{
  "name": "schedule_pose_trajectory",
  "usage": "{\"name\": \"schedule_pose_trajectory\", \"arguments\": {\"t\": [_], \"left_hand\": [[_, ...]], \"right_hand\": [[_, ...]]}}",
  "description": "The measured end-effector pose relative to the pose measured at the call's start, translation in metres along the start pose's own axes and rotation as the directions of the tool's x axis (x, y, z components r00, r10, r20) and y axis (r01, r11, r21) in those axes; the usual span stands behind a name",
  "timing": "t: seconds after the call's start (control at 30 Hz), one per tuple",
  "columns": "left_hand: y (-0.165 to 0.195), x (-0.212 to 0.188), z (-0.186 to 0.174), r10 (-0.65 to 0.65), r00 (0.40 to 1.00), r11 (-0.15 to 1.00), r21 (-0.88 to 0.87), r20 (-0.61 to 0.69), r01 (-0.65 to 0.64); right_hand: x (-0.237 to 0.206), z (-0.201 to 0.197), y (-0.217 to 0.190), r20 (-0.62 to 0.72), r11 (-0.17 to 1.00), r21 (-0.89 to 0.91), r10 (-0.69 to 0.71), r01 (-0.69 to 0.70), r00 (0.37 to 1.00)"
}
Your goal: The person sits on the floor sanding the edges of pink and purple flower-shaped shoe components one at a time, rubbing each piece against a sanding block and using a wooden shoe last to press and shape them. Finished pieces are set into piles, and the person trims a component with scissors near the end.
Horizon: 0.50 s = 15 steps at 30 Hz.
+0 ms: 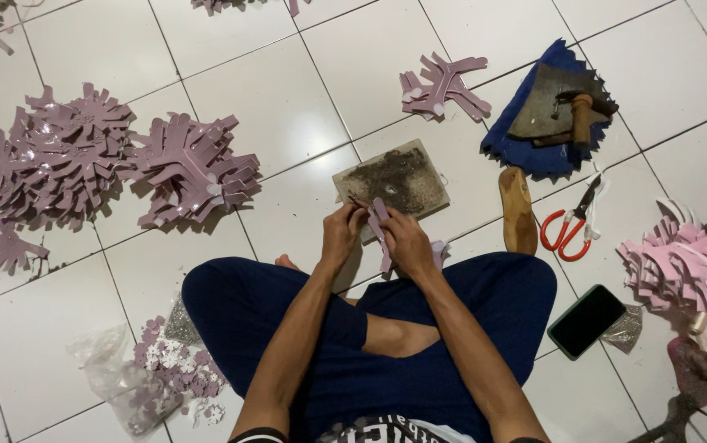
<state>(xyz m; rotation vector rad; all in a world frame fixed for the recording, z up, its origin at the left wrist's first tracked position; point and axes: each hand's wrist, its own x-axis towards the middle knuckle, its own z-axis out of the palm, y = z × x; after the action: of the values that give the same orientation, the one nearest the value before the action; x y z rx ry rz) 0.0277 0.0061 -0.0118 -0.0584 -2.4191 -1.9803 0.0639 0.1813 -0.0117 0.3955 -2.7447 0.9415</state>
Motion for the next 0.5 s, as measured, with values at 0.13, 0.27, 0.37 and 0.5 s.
{"name": "schedule_pose_trajectory", "arguments": {"t": [0.13, 0.27, 0.37, 0.5], "left_hand": [[-0.002, 0.001, 0.000, 0.004, 1.000, 0.999, -0.035, -0.001, -0.004], [-0.005, 0.000, 0.001, -0.013, 1.000, 1.000, -0.013, -0.009, 0.012], [-0.007, 0.000, 0.002, -0.028, 1.000, 0.998, -0.064, -0.003, 0.028], [-0.009, 0.000, 0.001, 0.009, 1.000, 0.999, -0.045, 0.000, -0.009]], "right_hand": [[-0.001, -0.021, 0.017, -0.112, 0.998, 0.048, 0.040, -0.035, 0.993], [-0.009, -0.080, 0.057, -0.362, 0.921, 0.021, 0.369, -0.388, 0.856], [-0.019, -0.123, 0.093, -0.400, 0.750, -0.136, 0.556, -0.647, 0.729], [-0.021, -0.134, 0.126, -0.242, 0.603, -0.255, 0.717, -0.756, 0.654]]}}
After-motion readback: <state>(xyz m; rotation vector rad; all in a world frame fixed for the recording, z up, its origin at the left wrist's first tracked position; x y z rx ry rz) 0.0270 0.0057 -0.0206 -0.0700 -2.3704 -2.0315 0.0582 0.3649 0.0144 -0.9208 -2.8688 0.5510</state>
